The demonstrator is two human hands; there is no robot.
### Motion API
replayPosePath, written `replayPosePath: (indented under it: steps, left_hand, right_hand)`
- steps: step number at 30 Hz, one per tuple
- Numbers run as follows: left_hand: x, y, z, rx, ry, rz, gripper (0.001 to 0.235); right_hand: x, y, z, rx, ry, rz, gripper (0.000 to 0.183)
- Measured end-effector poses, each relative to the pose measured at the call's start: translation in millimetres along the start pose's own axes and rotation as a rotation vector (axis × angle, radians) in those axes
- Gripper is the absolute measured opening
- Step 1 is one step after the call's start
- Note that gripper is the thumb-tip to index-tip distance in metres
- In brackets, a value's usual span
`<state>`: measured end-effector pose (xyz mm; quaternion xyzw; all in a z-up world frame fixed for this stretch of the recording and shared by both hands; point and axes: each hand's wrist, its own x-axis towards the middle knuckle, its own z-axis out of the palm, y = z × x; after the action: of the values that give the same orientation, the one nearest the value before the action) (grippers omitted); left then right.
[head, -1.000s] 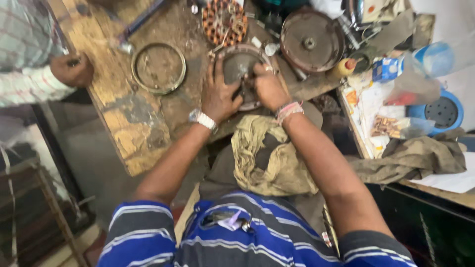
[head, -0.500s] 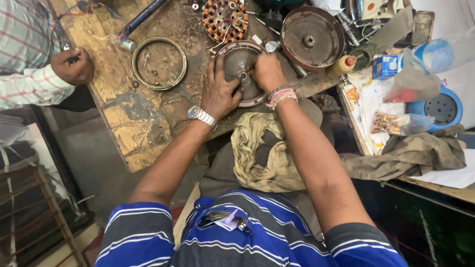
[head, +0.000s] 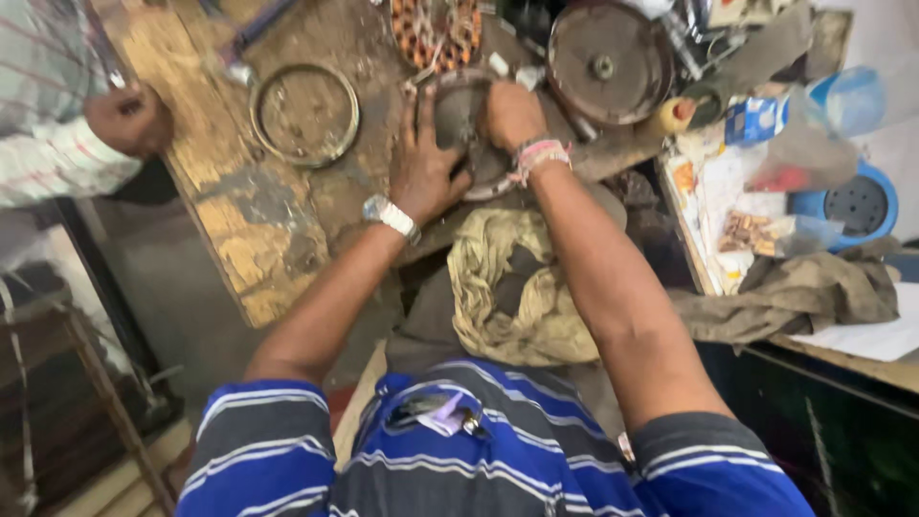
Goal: The person applies a yellow lubricant to the inner surfaces of two circular metal motor housing parts using a small brush. They then wipe the parts with a cloth and handle a white plastic container.
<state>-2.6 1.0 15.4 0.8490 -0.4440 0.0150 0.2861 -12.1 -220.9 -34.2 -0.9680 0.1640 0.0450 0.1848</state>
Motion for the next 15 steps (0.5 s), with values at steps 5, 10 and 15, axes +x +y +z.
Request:
replayPosePath:
  steps: [5, 10, 15]
  left_hand:
    - [10, 0, 0, 0.007, -0.034, -0.063, 0.049]
    - [9, -4, 4, 0.034, -0.036, -0.047, 0.050]
    - [12, -1, -4, 0.070, -0.054, 0.014, 0.044]
  right_hand:
    - [-3, 4, -20, 0.172, -0.028, -0.085, 0.019]
    - [-2, -1, -22, 0.254, -0.139, 0.064, 0.015]
    - [6, -2, -22, 0.171, -0.069, 0.002, 0.016]
